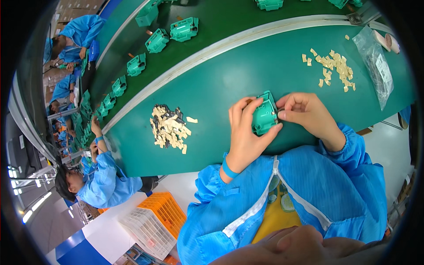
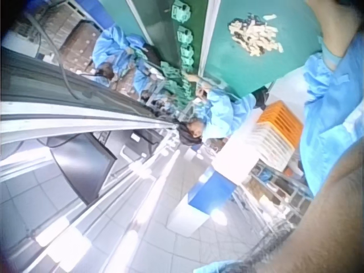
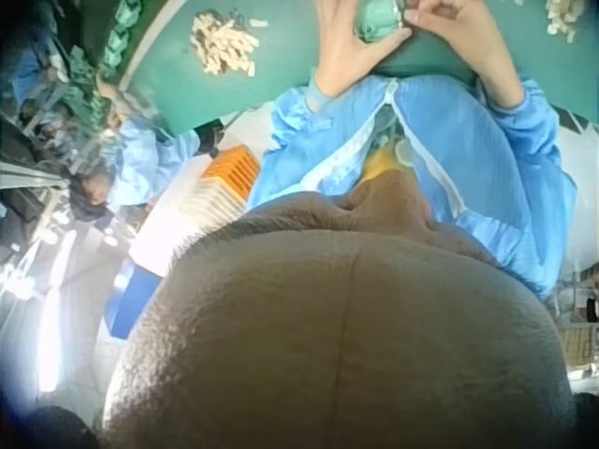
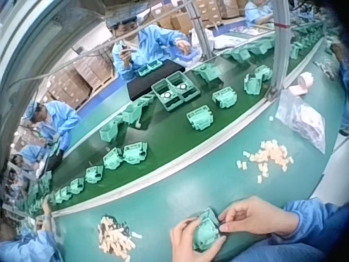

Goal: The person assembles small electronic components and small connectors into a green plastic electronic housing by hand.

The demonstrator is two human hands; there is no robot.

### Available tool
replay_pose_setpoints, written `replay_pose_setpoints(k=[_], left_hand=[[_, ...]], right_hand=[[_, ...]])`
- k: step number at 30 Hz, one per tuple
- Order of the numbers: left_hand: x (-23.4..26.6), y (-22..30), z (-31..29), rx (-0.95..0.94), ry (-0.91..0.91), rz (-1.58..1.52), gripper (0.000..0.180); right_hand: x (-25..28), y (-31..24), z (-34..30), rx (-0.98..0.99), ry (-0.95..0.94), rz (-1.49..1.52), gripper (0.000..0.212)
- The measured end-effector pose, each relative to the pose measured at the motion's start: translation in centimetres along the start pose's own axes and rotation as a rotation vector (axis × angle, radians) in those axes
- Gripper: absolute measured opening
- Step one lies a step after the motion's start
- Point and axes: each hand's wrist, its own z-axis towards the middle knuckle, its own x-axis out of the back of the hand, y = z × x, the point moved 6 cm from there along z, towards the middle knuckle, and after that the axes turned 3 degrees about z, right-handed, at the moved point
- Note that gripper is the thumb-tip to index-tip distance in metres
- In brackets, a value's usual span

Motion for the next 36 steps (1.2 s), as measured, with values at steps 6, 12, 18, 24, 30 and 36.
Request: replay_pose_setpoints(k=[6,12,18,24,30,36], left_hand=[[0.9,0.2,-0.2,-0.002,-0.006,-0.082,0.073],[1.4,-0.1,-1.2,0.057,-0.074,-0.143,0.070],[1.4,-0.2,-1.5,0.262,-0.089,-0.378,0.060],[1.4,-0.1,-1.5,0.330,-0.070,-0.508,0.058],[1.5,-0.1,-1.5,0.333,-0.052,-0.518,0.057],[1.5,0.4,-1.2,0.351,-0.051,-0.563,0.059]], right_hand=[[-1.4,-1.7,-0.7,-0.051,-0.071,0.090,0.013],[-2.4,-2.3,-1.2,-0.061,-0.041,-0.032,0.014],[-2.6,-2.2,-1.0,-0.051,-0.034,-0.071,0.013],[-3.5,-2.3,-1.2,-0.036,-0.031,-0.077,0.013],[-4.0,-3.1,-1.5,-0.017,-0.012,-0.119,0.013],[-4.0,-3.1,-1.3,0.008,-0.007,-0.151,0.014]])
